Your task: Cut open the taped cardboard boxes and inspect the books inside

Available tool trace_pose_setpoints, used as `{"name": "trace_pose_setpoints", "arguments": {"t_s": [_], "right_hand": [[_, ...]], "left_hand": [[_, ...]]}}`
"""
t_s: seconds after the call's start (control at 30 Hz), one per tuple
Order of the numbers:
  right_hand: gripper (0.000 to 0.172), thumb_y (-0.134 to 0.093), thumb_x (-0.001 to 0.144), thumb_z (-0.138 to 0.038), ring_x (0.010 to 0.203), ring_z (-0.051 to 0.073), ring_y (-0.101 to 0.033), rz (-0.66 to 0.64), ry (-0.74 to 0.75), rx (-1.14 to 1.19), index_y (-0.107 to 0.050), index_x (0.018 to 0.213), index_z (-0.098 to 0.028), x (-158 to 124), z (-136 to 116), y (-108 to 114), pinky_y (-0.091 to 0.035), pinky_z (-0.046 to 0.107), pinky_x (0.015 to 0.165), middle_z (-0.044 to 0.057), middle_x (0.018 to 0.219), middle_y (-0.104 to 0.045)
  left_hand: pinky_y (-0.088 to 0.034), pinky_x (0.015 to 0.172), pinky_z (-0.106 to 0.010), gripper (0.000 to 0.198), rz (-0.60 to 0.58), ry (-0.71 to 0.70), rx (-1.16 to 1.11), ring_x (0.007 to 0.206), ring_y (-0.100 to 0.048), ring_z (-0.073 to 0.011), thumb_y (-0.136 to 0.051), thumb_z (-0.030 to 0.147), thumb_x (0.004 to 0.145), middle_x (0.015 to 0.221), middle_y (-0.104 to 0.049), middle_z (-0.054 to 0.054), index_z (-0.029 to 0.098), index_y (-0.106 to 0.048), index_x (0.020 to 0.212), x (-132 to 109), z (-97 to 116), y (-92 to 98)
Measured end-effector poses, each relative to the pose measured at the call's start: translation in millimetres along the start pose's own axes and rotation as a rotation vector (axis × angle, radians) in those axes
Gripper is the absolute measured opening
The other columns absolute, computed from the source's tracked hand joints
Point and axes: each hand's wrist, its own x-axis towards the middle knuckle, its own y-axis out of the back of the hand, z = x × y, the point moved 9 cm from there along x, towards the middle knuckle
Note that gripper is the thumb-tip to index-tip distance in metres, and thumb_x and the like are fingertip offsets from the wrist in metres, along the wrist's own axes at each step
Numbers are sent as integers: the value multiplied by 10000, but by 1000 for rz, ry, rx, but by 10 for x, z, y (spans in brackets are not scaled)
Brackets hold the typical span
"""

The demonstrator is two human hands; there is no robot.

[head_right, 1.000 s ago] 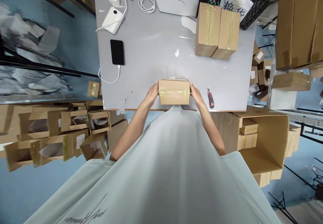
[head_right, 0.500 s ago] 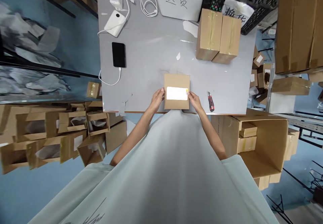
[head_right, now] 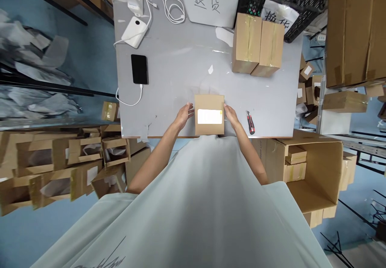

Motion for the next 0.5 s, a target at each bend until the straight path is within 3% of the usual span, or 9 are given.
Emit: {"name": "trace_pose_setpoints", "arguments": {"t_s": [0.23,0.5], "right_hand": [[749,-565,1027,-879,1448,292,-704,-39,-36,73,-811,1351,-250,-32,-154,-115,-484,513,1326,115,1459,-822],[805,-529,1010,-932,1545,293,-647,1,140,82,-793,1426,-294,-458,-495,17,-479,510,1346,92,1566,-760]], "left_hand": [[-570,1210,-516,666,-149,-49,-6,1322,-764,-326,-495,776,1082,1431,-798,-218,197,-768,1264,-164,357,-278],[-572,1217,-492,809,-113,-223,-88,1399,-735,-332,-499,887,1039,1508,-759,-204,198,-760,1375,-539,649,-163]]}}
